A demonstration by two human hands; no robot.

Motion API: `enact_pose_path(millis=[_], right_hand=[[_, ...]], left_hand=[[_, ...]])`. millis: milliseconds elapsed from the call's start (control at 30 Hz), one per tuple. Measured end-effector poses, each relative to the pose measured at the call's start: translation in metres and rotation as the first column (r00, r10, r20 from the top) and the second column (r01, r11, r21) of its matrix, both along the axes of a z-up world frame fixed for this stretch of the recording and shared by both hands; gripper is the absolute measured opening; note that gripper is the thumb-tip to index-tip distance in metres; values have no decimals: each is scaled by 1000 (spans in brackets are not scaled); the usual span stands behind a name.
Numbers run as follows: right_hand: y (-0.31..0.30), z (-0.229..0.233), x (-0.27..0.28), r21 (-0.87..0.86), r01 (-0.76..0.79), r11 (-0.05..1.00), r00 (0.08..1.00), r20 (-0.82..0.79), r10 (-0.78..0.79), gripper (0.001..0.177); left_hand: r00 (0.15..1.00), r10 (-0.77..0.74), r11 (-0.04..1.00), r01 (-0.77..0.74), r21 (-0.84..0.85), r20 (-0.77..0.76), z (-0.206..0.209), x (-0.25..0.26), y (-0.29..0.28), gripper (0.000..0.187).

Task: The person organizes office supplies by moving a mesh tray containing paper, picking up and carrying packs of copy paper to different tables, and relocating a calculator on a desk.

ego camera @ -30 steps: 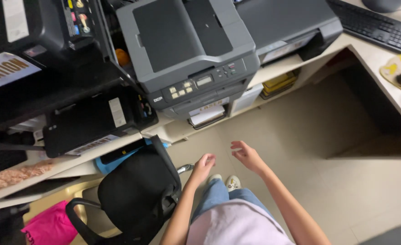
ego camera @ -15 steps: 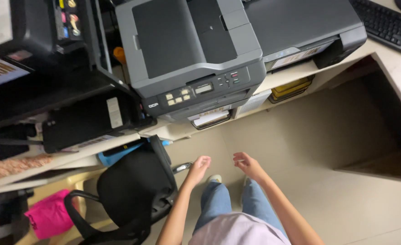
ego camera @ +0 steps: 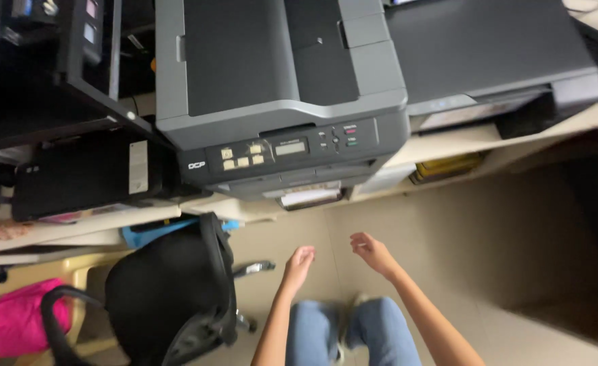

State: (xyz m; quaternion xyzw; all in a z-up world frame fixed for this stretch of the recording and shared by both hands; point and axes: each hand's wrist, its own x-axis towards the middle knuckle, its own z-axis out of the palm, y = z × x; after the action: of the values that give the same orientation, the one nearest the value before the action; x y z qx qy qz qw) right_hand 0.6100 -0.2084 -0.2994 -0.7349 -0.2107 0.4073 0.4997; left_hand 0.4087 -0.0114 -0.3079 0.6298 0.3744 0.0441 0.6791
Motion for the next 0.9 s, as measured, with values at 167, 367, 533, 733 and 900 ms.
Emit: enact_pose_path(millis=[167, 367, 533, 733, 900], right_hand=[[35, -124, 7, 72, 5, 997, 999, 44, -8, 33], [71, -230, 17, 40, 72, 997, 991, -112, -68, 41], [83, -325, 42, 177, 91, 980, 967, -252, -44, 51], [103, -361, 64, 265, 240, 934, 909, -398, -121, 53], [119, -372, 67, 432, 282, 856, 913, -395, -101, 40]], left_hand=[[1000, -22, 996, 20, 83, 12, -89, 8, 33, 25], [1000, -25, 960, 21, 281, 7, -203, 15, 76, 28], [995, 94, 894, -101, 437, 37, -317, 17, 100, 46], [954, 169, 923, -241, 301, 247, -398, 29, 111, 55], [911, 180, 976, -212, 48, 371, -386, 41, 105, 45]])
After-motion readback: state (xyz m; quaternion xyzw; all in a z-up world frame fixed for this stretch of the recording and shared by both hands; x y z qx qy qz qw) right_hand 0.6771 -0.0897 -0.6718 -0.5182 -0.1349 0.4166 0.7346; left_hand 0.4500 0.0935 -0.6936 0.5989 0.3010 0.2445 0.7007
